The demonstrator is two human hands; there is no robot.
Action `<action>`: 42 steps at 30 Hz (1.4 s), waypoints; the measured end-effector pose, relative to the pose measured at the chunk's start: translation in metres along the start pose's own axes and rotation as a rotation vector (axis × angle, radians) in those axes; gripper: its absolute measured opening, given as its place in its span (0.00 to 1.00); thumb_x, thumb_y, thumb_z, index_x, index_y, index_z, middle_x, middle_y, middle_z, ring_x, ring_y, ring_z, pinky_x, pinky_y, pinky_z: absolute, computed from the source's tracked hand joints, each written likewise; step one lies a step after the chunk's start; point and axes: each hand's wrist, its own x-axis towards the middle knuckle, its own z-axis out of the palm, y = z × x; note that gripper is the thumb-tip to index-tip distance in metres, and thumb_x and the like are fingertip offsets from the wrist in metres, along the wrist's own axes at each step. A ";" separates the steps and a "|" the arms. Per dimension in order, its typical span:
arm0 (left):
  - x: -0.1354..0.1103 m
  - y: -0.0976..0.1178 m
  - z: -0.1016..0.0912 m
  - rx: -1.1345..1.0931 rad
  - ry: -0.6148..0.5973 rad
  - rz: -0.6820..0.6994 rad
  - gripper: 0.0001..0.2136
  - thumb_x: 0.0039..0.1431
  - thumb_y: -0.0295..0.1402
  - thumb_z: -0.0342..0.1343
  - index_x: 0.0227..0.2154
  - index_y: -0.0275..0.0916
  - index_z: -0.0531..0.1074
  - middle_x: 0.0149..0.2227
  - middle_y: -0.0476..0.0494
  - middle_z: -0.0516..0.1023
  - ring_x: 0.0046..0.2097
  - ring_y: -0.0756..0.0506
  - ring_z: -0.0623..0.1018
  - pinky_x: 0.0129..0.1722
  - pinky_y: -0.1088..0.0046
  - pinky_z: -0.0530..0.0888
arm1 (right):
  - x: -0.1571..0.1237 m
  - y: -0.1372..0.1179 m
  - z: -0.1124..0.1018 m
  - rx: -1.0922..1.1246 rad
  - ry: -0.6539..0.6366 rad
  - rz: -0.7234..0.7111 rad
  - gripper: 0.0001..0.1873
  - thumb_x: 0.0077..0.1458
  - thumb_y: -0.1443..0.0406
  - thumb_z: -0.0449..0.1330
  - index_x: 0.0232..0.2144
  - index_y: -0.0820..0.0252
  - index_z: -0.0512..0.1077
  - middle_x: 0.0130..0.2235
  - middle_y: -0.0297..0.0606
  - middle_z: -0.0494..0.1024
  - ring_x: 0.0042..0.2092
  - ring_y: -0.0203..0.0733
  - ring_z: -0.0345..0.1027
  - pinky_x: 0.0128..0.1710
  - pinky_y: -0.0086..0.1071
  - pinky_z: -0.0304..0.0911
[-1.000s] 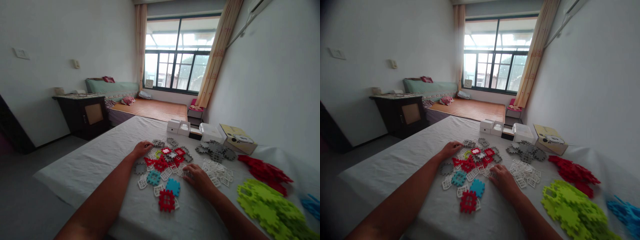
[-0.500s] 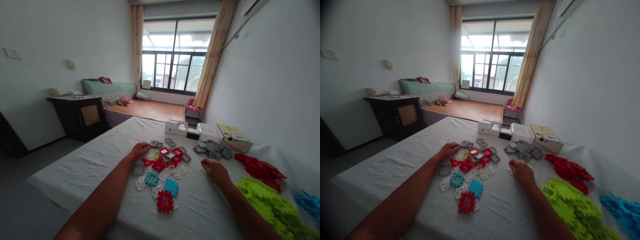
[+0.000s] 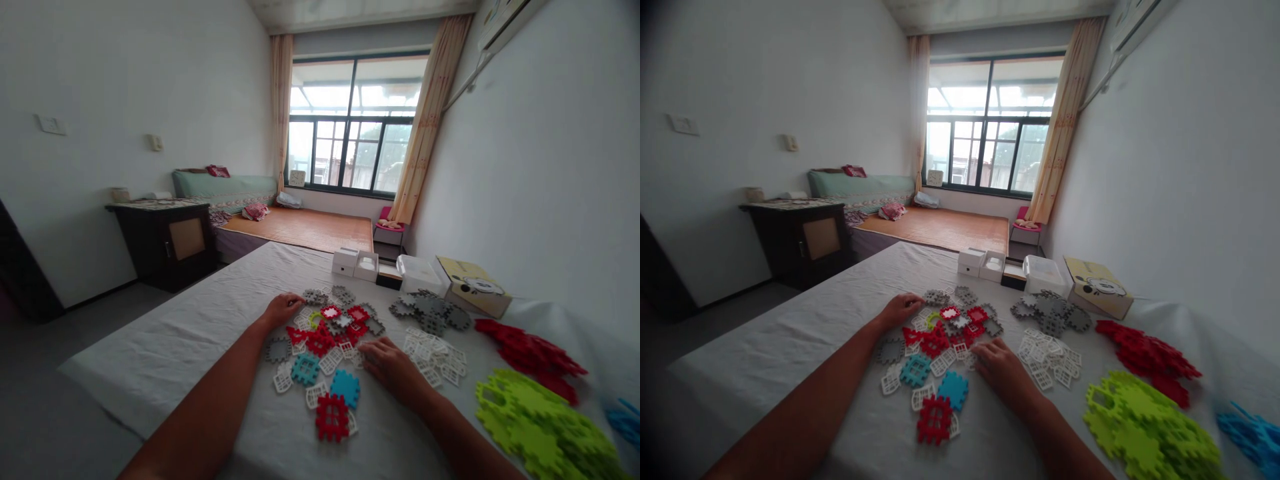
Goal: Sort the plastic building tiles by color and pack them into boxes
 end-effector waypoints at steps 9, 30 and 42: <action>-0.001 0.000 0.000 0.004 0.016 0.005 0.15 0.52 0.38 0.49 0.36 0.38 0.78 0.39 0.44 0.79 0.41 0.46 0.75 0.42 0.76 0.68 | -0.005 0.017 -0.011 0.098 0.171 0.134 0.13 0.58 0.61 0.48 0.37 0.55 0.71 0.38 0.37 0.75 0.39 0.40 0.69 0.40 0.33 0.63; -0.001 -0.001 0.001 0.025 0.018 0.020 0.15 0.53 0.37 0.49 0.36 0.39 0.78 0.39 0.45 0.79 0.42 0.47 0.76 0.43 0.77 0.68 | -0.002 -0.037 -0.001 -0.013 -0.071 -0.166 0.14 0.59 0.61 0.52 0.47 0.49 0.69 0.50 0.35 0.72 0.51 0.42 0.62 0.51 0.37 0.59; 0.000 0.001 0.000 0.009 -0.001 0.008 0.16 0.52 0.40 0.49 0.36 0.39 0.78 0.39 0.45 0.79 0.41 0.46 0.76 0.42 0.76 0.69 | -0.005 -0.002 -0.009 0.054 0.148 0.068 0.14 0.59 0.67 0.48 0.42 0.55 0.72 0.41 0.40 0.75 0.45 0.41 0.67 0.46 0.35 0.61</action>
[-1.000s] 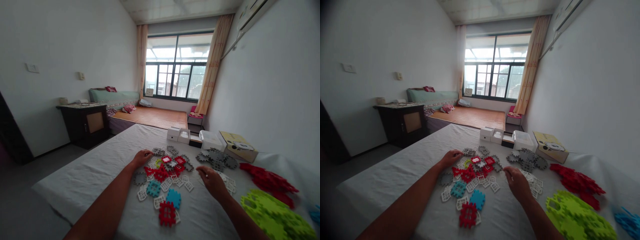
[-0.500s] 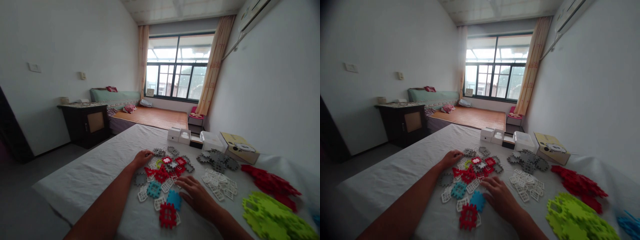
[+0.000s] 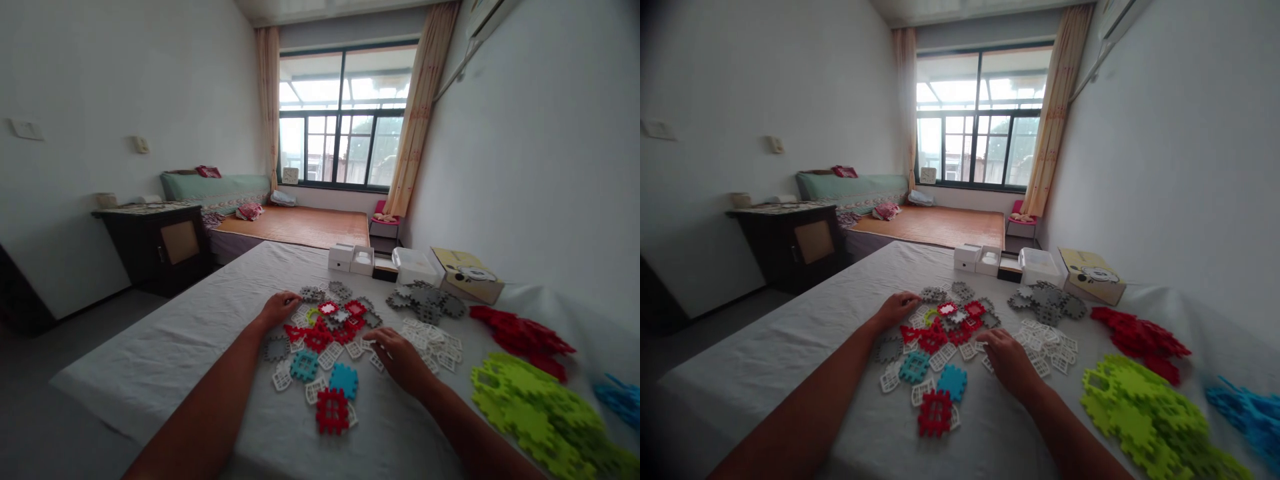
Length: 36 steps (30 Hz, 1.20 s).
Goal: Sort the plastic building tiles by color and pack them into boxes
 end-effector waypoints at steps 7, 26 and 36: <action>0.001 0.001 0.000 -0.021 -0.027 -0.040 0.17 0.52 0.41 0.49 0.37 0.39 0.77 0.40 0.45 0.79 0.42 0.45 0.75 0.44 0.74 0.69 | -0.003 0.009 -0.005 -0.027 -0.150 0.042 0.13 0.50 0.62 0.58 0.40 0.54 0.73 0.43 0.39 0.74 0.45 0.43 0.66 0.45 0.35 0.62; 0.002 0.001 -0.001 -0.017 -0.026 0.001 0.18 0.52 0.43 0.48 0.37 0.38 0.77 0.39 0.44 0.79 0.41 0.45 0.75 0.42 0.73 0.70 | -0.001 0.062 -0.035 -0.328 0.202 0.259 0.15 0.53 0.70 0.51 0.41 0.58 0.73 0.41 0.41 0.77 0.46 0.44 0.66 0.47 0.38 0.61; 0.001 0.002 -0.003 -0.030 -0.029 -0.017 0.18 0.51 0.43 0.49 0.37 0.38 0.77 0.39 0.44 0.79 0.41 0.45 0.75 0.42 0.73 0.70 | 0.002 0.002 0.000 -0.118 -0.123 -0.079 0.15 0.55 0.64 0.55 0.46 0.58 0.70 0.45 0.39 0.75 0.48 0.44 0.62 0.49 0.36 0.60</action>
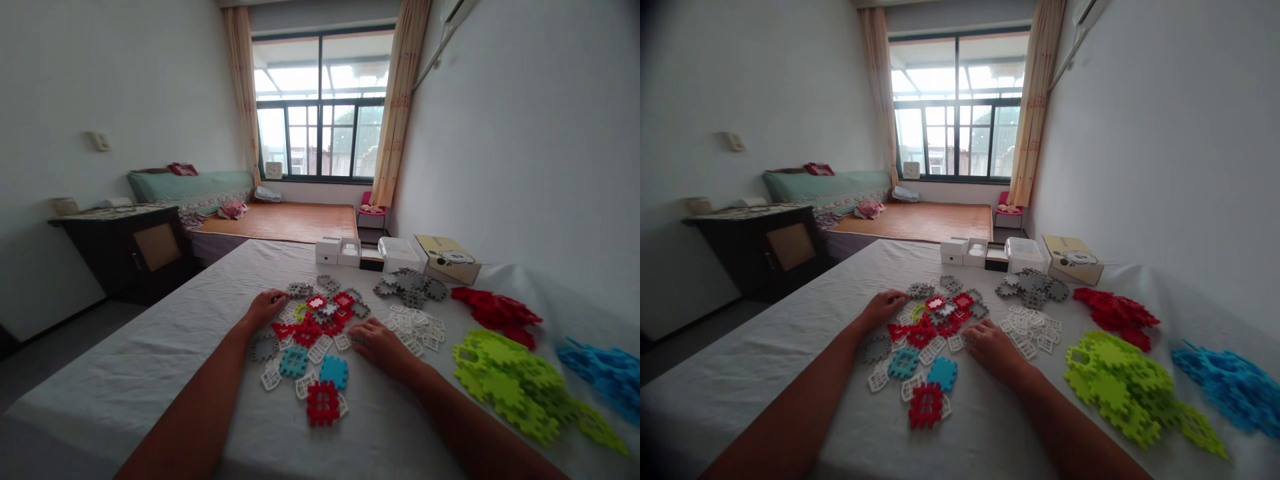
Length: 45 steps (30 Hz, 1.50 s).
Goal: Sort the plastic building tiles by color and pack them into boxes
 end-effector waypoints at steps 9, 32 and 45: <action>0.000 0.002 0.000 0.001 -0.007 -0.019 0.18 0.51 0.43 0.49 0.37 0.39 0.77 0.40 0.44 0.79 0.42 0.44 0.75 0.44 0.72 0.69 | -0.002 0.012 -0.009 -0.142 0.121 0.168 0.17 0.56 0.70 0.48 0.43 0.57 0.72 0.40 0.39 0.78 0.42 0.41 0.69 0.45 0.33 0.61; 0.000 -0.001 0.001 0.022 0.010 0.035 0.18 0.52 0.42 0.48 0.38 0.38 0.77 0.39 0.44 0.79 0.42 0.44 0.76 0.43 0.74 0.70 | 0.000 -0.012 0.001 0.049 -0.026 -0.103 0.14 0.60 0.61 0.49 0.41 0.54 0.73 0.41 0.37 0.78 0.44 0.38 0.67 0.47 0.31 0.62; 0.000 0.002 0.000 0.006 -0.003 -0.001 0.19 0.51 0.43 0.49 0.37 0.38 0.77 0.39 0.44 0.79 0.40 0.44 0.75 0.42 0.73 0.70 | -0.010 0.047 -0.023 -0.278 0.312 0.357 0.14 0.59 0.64 0.48 0.40 0.57 0.73 0.40 0.39 0.77 0.43 0.40 0.68 0.44 0.32 0.62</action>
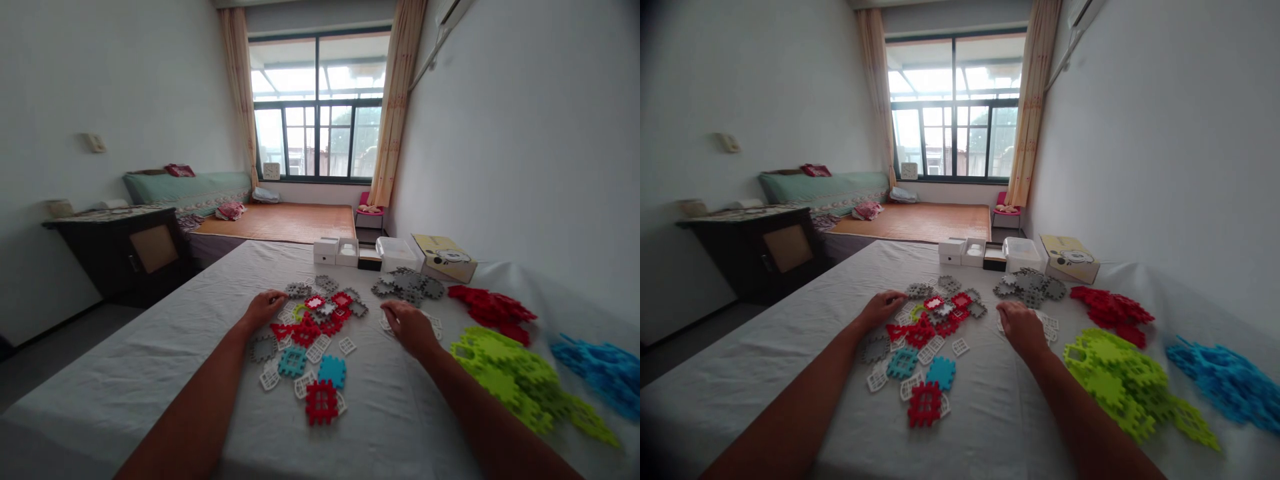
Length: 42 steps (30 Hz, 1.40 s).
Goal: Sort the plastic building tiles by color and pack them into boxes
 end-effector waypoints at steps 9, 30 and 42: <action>0.000 -0.001 0.000 0.021 0.005 0.014 0.18 0.52 0.42 0.48 0.38 0.38 0.77 0.39 0.44 0.79 0.41 0.44 0.75 0.43 0.72 0.69 | -0.010 -0.031 0.003 0.215 -0.189 -0.285 0.13 0.58 0.63 0.52 0.45 0.53 0.71 0.45 0.36 0.74 0.48 0.39 0.63 0.48 0.32 0.59; 0.000 -0.002 0.001 0.014 0.005 0.024 0.19 0.52 0.43 0.48 0.37 0.38 0.77 0.39 0.44 0.79 0.42 0.44 0.76 0.43 0.73 0.70 | -0.001 -0.002 0.005 -0.116 -0.019 -0.071 0.12 0.59 0.65 0.50 0.41 0.55 0.72 0.41 0.39 0.76 0.44 0.41 0.67 0.44 0.33 0.60; 0.000 -0.003 0.000 0.022 0.005 0.032 0.18 0.52 0.42 0.48 0.37 0.38 0.77 0.40 0.44 0.79 0.42 0.44 0.76 0.43 0.72 0.70 | -0.024 -0.084 0.006 0.242 -0.360 -0.550 0.27 0.59 0.71 0.46 0.58 0.46 0.56 0.54 0.32 0.69 0.56 0.42 0.56 0.53 0.38 0.53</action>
